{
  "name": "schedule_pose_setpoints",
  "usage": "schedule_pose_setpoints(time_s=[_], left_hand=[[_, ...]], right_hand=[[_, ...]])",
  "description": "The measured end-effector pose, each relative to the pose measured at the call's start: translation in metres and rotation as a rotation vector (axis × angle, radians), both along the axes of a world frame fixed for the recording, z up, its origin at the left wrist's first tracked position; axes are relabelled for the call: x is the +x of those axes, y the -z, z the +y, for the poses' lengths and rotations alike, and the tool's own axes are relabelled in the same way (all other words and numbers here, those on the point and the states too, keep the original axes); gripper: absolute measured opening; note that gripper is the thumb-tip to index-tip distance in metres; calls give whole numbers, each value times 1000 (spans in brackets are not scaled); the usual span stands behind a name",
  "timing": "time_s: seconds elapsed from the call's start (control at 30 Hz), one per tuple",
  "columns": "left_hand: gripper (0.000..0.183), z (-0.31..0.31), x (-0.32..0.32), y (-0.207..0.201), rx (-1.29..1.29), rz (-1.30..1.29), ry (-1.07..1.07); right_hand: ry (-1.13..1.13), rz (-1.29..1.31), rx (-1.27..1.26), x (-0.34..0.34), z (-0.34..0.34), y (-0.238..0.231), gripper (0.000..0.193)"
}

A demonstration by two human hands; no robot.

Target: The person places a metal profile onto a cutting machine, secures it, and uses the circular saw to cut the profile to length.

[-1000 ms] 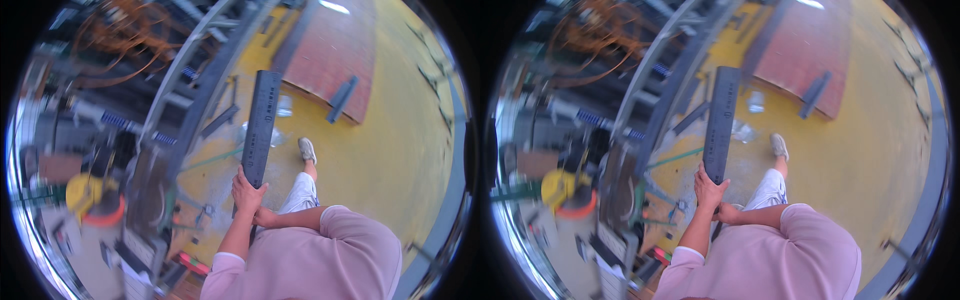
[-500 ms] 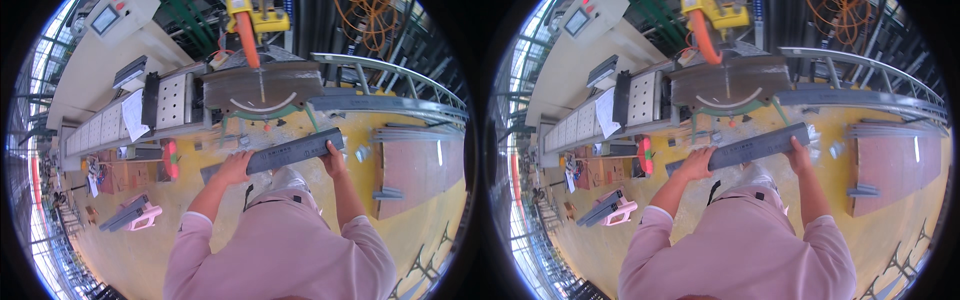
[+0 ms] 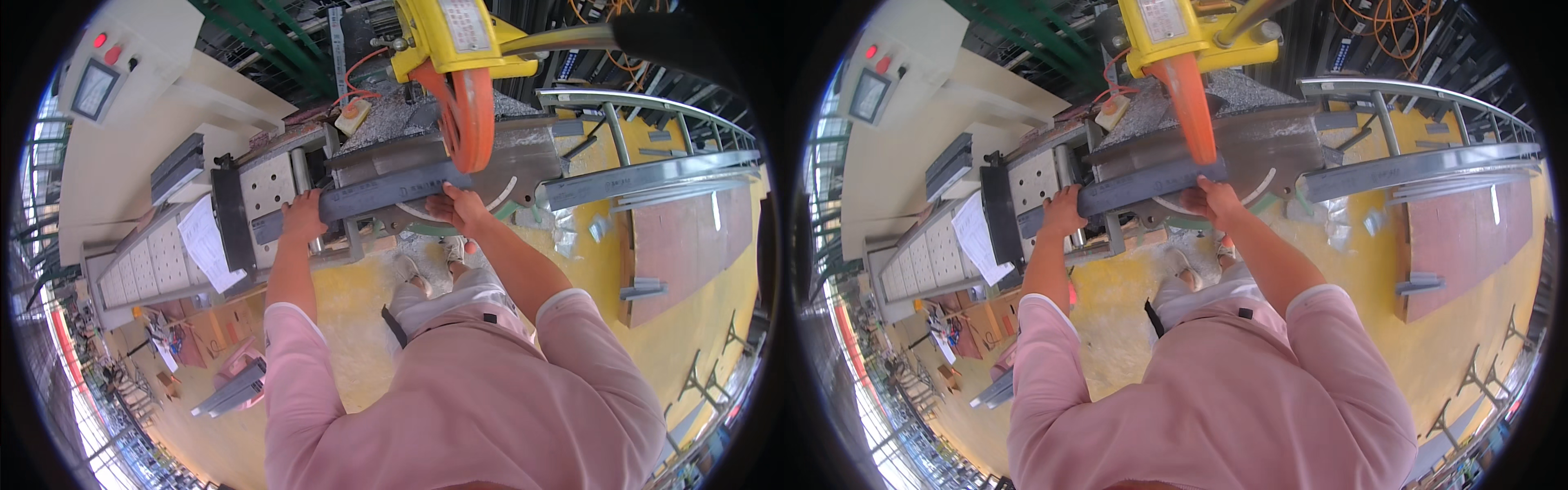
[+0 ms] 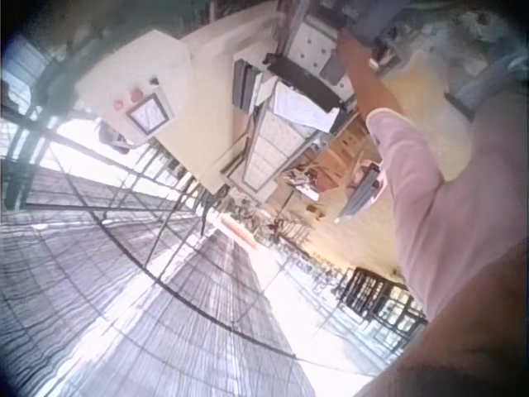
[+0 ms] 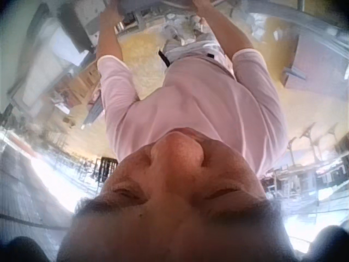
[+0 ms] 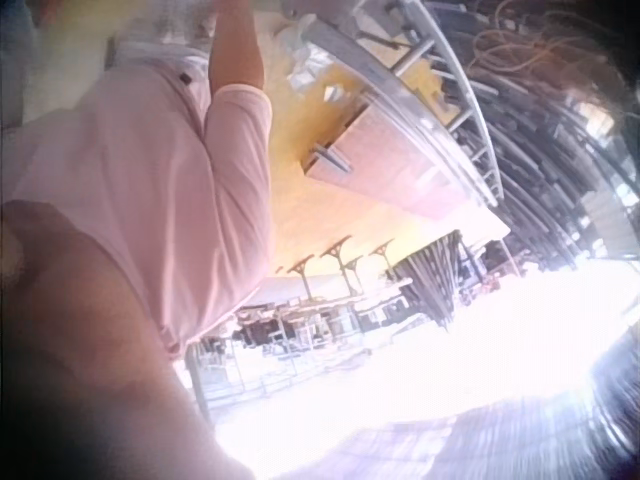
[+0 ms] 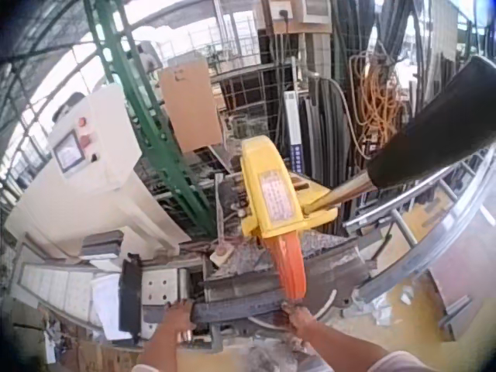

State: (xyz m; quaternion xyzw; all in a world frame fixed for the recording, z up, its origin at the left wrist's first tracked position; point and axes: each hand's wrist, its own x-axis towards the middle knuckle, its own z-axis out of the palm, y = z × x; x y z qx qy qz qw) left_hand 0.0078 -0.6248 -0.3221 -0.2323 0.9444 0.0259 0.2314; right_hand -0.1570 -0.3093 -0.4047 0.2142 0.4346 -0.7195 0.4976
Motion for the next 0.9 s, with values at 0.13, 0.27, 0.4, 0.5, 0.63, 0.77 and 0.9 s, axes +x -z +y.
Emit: schedule_pose_setpoints(time_s=[0.13,0.27,0.4,0.5,0.63,0.77,0.9], left_hand=[[87,-52,3,13,15,-12,3],[87,-79,13,15,6,4,47],[86,-97,18,16,46,29,78],[83,-101,14,19,48,72,148],[73,-95,28,18,263,199,178],[73,-52,61,-2,381,89,104],[88,57,53,-24,660,41,243]], right_hand=[[9,56,90,3,-43,8,36],[52,88,138,14,-69,12,35],[146,111,185,25,-88,9,34],[213,98,187,33,-87,6,31],[-176,450,367,56,-70,3,41],[-337,467,230,102,-27,-35,39],[-758,520,75,174,41,1,69]])
